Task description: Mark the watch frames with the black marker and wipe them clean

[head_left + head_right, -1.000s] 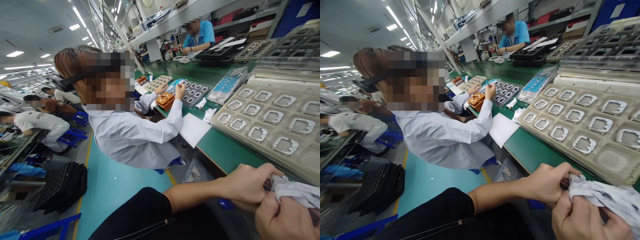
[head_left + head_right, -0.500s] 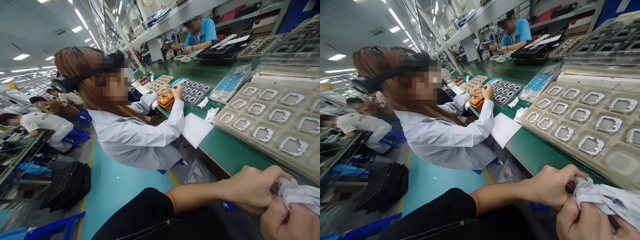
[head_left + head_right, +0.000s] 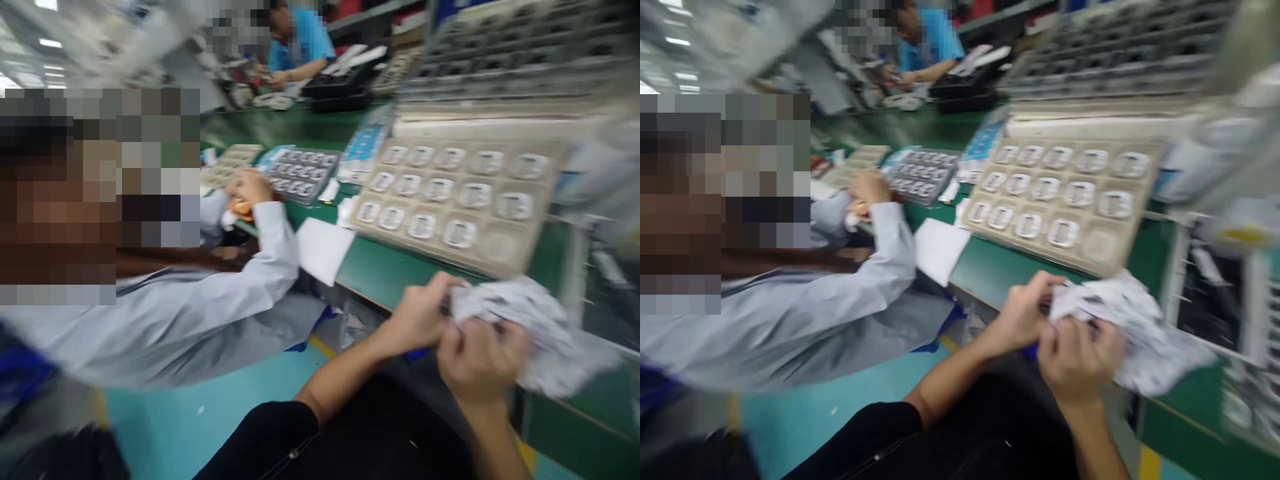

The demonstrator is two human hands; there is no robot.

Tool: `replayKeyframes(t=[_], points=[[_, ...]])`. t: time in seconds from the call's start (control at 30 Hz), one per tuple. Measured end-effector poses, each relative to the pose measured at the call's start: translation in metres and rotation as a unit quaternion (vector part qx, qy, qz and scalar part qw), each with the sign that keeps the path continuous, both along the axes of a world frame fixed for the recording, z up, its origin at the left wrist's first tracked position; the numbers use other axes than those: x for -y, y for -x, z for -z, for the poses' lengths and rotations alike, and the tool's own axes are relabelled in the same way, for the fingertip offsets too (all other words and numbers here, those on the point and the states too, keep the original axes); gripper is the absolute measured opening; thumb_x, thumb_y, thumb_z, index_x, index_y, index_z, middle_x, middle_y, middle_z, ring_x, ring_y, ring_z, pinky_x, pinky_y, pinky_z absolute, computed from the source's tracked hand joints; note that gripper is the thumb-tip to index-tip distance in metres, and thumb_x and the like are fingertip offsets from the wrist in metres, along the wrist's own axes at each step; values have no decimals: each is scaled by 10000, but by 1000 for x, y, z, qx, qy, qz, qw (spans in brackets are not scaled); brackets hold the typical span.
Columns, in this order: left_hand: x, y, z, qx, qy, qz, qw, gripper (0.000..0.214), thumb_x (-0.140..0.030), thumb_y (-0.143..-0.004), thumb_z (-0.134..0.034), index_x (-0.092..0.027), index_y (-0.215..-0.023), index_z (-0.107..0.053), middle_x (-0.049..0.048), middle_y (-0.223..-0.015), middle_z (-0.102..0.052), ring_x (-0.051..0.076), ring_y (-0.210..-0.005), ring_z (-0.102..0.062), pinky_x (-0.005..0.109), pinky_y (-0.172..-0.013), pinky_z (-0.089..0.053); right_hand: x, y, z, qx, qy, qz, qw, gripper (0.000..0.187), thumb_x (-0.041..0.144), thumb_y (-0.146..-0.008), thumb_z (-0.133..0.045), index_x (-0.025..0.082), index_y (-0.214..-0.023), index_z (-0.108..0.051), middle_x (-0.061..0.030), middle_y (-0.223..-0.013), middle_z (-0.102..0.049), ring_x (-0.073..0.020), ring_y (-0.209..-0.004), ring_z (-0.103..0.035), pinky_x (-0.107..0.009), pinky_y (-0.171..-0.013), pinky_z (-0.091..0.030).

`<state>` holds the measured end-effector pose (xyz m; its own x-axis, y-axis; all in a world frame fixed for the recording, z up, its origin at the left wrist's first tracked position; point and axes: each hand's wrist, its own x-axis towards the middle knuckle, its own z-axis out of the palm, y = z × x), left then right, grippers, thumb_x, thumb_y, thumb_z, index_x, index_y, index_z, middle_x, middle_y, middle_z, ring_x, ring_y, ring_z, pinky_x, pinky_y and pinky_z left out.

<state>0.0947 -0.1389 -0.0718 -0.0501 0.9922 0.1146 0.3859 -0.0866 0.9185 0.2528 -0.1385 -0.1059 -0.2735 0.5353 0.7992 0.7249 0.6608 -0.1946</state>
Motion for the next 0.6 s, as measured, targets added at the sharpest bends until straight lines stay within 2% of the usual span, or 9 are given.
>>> replayKeyframes(t=[0.03,0.07,0.13,0.23,0.3,0.43,0.6], points=[[2,0,3,27,4,10,1000,579,-92,-921,-906,-237,-1465,-771,81,-1334,-942,262,-1180,-941,326,-1049,-765,7,5,-7,7,12,7,1000,235,245,-1164,-603,280,-934,-563,-79,-799,-629,-342,-952,-570,-489,-865,-359],[4,1,5,49,9,11,999,582,-101,-912,-900,-231,-1457,-746,93,-1368,-934,267,-1196,-939,335,-1064,-759,12,10,-12,10,22,13,1000,222,228,-1173,-589,275,-956,-582,-78,-823,-658,-343,-984,-585,-493,-884,-376],[3,3,8,76,22,25,997,502,-150,-952,-848,-218,-1428,-704,110,-1344,-936,260,-1156,-942,341,-1048,-756,17,17,-16,2,45,22,999,189,189,-1165,-584,260,-996,-633,-72,-855,-700,-338,-1039,-602,-492,-908,-392],[1,6,4,65,44,8,997,454,-243,-931,-856,-214,-1361,-714,83,-1153,-951,262,-1041,-943,328,-957,-757,21,23,-14,9,49,70,996,162,207,-1156,-578,244,-1047,-692,-59,-907,-759,-311,-1031,-601,-480,-918,-410],[2,7,0,46,53,-14,997,469,-269,-892,-878,-210,-1337,-738,71,-1085,-949,264,-992,-937,326,-928,-754,23,25,-11,-2,58,76,995,148,202,-1132,-596,243,-1044,-708,-58,-934,-785,-301,-1025,-597,-474,-928,-410],[3,6,-5,55,52,-26,997,489,-284,-863,-889,-208,-1326,-752,83,-1128,-959,266,-993,-941,327,-928,-753,25,27,-8,-18,65,67,995,124,193,-1097,-639,241,-1009,-710,-59,-954,-809,-301,-1040,-594,-473,-918,-400],[2,5,-5,51,44,-26,997,461,-297,-873,-874,-197,-1306,-754,95,-1151,-964,264,-983,-949,306,-890,-749,23,28,-10,-14,55,69,996,181,182,-1119,-610,244,-965,-684,-50,-914,-795,-299,-1036,-591,-471,-927,-385]])
